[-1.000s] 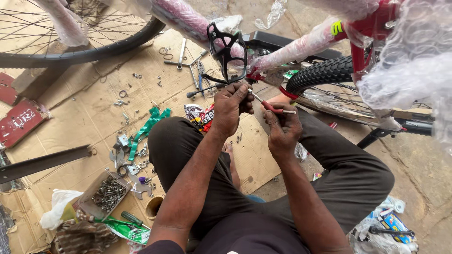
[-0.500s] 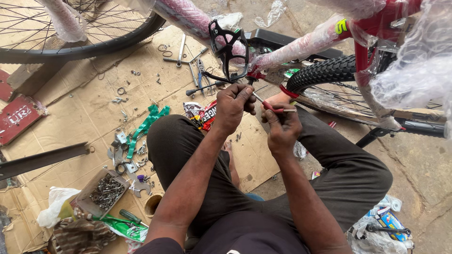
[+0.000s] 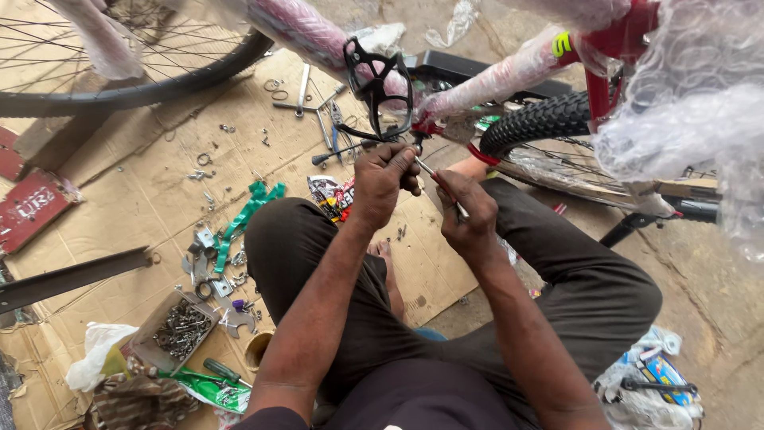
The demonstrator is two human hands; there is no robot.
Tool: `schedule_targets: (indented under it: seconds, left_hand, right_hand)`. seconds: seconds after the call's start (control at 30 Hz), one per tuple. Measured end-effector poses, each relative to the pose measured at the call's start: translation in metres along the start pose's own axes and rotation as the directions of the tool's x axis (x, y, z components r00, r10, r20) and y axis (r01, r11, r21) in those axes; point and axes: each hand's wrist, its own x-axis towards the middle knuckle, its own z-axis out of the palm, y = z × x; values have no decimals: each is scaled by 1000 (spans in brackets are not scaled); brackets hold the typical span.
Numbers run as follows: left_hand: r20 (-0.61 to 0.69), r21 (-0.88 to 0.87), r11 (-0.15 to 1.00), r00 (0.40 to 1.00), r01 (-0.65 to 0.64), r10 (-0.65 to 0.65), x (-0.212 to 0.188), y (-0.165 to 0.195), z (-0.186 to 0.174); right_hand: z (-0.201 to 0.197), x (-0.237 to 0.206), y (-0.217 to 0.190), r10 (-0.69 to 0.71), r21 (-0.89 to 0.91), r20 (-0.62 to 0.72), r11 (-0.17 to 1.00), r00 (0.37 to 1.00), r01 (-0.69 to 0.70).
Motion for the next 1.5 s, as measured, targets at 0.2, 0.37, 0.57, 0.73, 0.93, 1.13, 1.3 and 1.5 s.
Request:
schedule_targets:
  seconds: [0.2,0.37,0.57,0.73,0.93,1.13,1.3,1.5]
  left_hand:
    - [28,7,999,999,-42,41,0,0,8]
    - [-3,140,987,996,-83,85,-3,-2,11]
    - [-19,-9,976,976,-215,215,-1,-4,9]
    - [-238,196,966,947,-171,216,5,14,-11]
    - [-298,278,925,892,-259,339,27,28,-19]
    - [-216,340,892,899,-297,381,38,19,5]
    - [-292,462,847,856,-263,426,46,23,7]
    - [-245,407,857,866,-316,436,48,22,4]
  right_hand:
    - [5,-7,5,654,674,191,454,732,-582]
    - [13,-13,23,638,822,545,-276,544,-499]
    - [32,-16,32,626,867,497,-323,601,-379]
    - [29,-3,44,621,897,440,-269,649,-351]
    - [19,10,47,635,911,405,-225,658,-345]
    - [19,20,38,658,924,317,-51,683,-379]
    - [28,34,48,672,910,211,129,709,-393]
    - [62,44,68,586,757,119,468,801,-455]
